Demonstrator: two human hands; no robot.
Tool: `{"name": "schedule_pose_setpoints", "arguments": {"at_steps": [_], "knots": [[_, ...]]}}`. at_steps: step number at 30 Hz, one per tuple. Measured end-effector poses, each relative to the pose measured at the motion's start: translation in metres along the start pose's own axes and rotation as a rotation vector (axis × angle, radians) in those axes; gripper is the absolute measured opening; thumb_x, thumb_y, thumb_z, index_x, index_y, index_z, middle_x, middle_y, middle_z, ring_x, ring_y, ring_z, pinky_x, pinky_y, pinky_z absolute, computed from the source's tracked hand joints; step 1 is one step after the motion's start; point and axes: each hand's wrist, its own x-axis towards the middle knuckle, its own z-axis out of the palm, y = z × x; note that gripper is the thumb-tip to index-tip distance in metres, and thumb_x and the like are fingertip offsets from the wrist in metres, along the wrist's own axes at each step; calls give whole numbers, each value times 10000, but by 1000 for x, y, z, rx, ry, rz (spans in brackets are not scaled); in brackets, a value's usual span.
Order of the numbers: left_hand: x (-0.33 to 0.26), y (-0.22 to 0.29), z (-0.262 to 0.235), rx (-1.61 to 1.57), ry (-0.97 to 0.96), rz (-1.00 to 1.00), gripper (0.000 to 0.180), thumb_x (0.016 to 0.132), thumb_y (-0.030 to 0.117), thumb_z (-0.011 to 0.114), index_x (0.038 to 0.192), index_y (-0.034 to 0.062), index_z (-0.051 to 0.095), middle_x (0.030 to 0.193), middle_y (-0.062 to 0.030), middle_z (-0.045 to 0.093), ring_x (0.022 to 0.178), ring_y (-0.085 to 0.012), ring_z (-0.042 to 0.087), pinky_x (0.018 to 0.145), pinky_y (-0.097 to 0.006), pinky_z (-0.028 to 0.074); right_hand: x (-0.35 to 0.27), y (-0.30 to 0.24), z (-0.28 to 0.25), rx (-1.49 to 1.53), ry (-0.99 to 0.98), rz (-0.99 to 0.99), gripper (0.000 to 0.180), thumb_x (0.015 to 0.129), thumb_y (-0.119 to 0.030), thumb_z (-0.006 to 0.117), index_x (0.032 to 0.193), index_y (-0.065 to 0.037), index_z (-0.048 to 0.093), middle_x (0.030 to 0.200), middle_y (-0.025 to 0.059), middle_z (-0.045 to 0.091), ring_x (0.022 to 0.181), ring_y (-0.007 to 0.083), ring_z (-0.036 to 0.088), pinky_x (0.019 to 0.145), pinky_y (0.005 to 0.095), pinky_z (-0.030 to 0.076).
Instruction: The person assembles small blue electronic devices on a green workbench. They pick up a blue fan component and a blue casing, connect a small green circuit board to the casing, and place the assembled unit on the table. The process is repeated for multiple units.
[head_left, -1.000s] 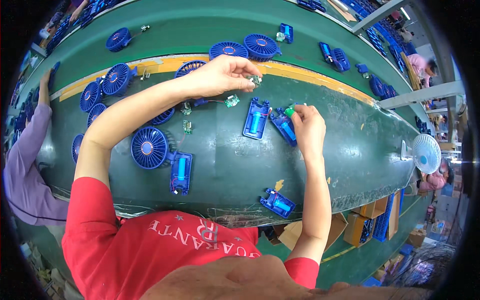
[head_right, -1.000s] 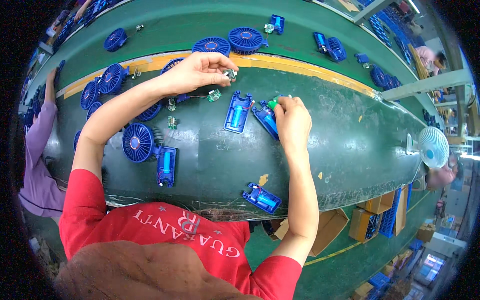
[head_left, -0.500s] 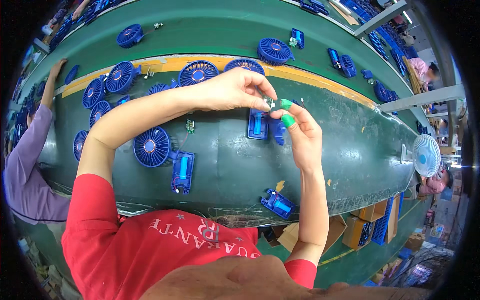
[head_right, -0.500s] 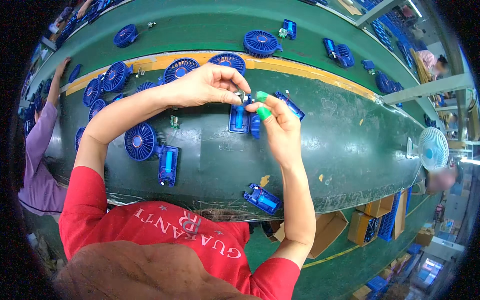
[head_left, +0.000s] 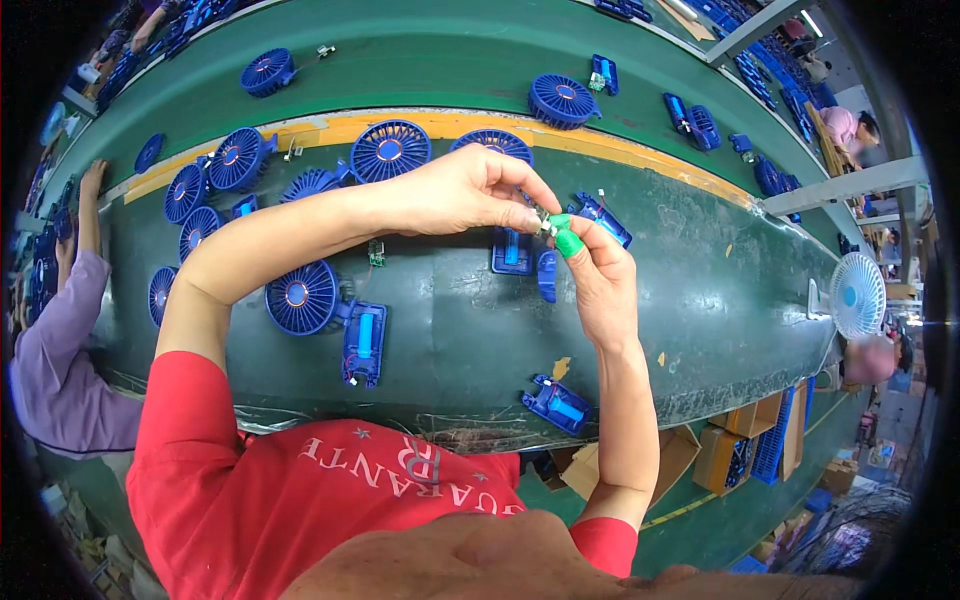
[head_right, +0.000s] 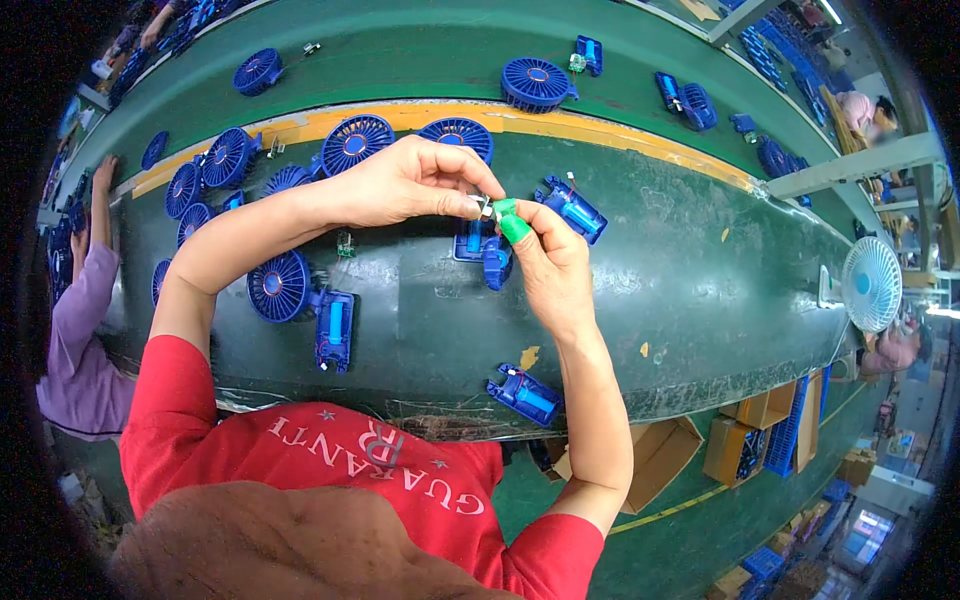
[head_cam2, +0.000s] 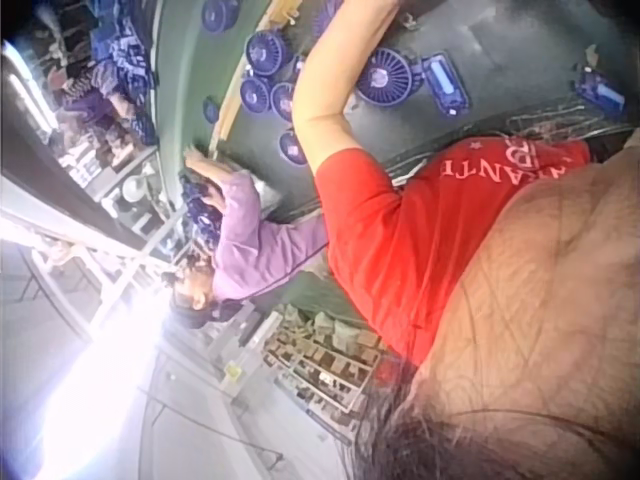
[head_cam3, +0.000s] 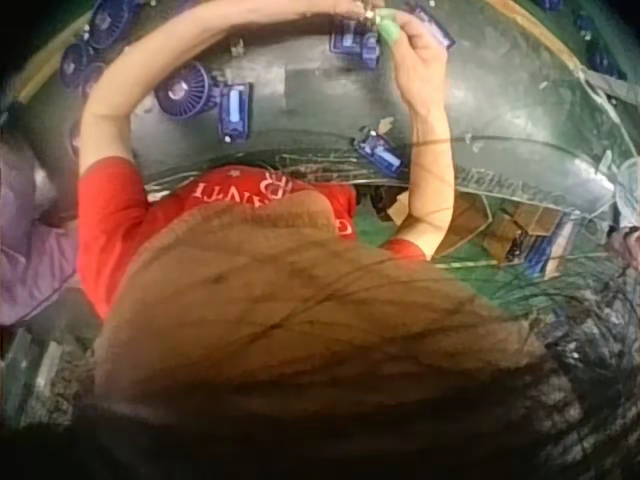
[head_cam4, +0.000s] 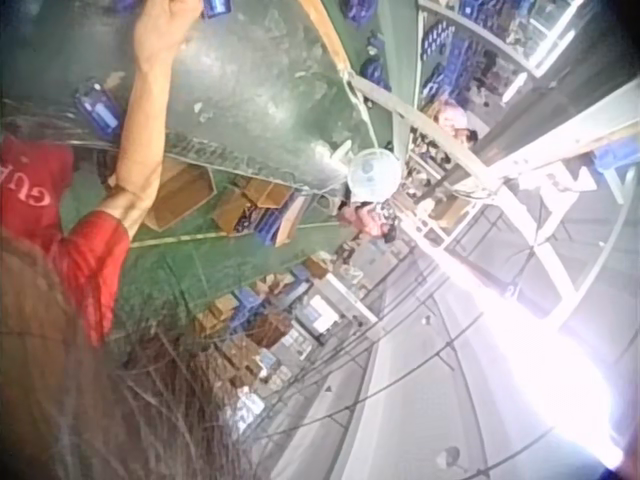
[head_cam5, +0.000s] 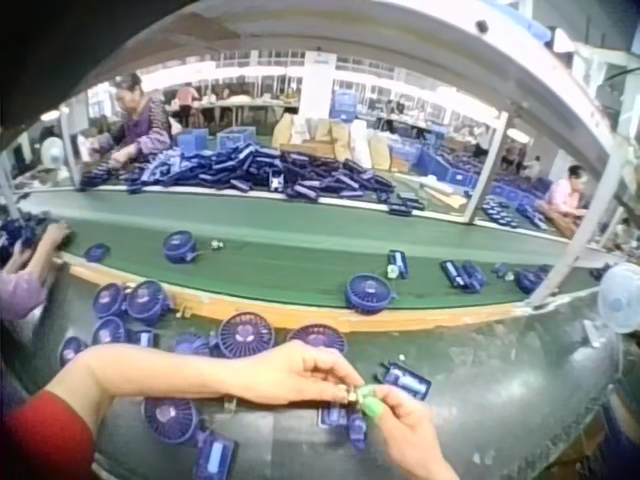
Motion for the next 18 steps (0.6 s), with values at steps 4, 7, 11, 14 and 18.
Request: {"name": "schedule_pose_setpoints", "arguments": {"at_steps": [4, 7, 11, 14, 18], "knots": [[-1, -1, 0, 59, 7, 13, 219, 875, 54, 672, 1090, 18, 656, 1033, -20, 597, 954, -89, 554, 854, -232, 465, -1, -3, 2, -46, -11, 54, 249, 980, -200, 557, 1119, -4, 622, 901, -27, 605, 816, 51, 500, 731, 200, 416], [-1, -4, 1, 76, 18, 52, 212, 863, 57, 686, 1069, 18, 659, 1045, -29, 585, 969, -94, 545, 854, -235, 462, -2, -4, 6, -40, -11, 27, 243, 985, -206, 548, 1104, -6, 619, 881, -36, 591, 797, 46, 479, 710, 199, 407], [-3, -4, 6, 99, 34, 64, 191, 858, 46, 687, 1045, 20, 660, 1050, -34, 579, 971, -102, 544, 861, -242, 463, -1, 0, 6, -138, 2, -38, 225, 992, -205, 529, 1044, 1, 603, 858, -4, 560, 783, 67, 470, 697, 213, 402], [-4, -1, 7, 112, 40, 76, 179, 861, 36, 681, 1036, 9, 655, 1051, -34, 584, 990, -106, 559, 883, -247, 468, -2, 1, 7, -184, 15, -45, 215, 994, -199, 521, 983, 7, 583, 846, 23, 527, 772, 87, 467, 691, 225, 399], [-2, -7, 5, -75, 24, 45, 182, 857, 35, 687, 1030, -7, 647, 1070, -39, 598, 1023, -109, 578, 912, -251, 470, -4, -1, 8, -203, 20, -75, 211, 993, -194, 522, 939, 6, 563, 841, 30, 507, 764, 96, 465, 691, 232, 396]]}}
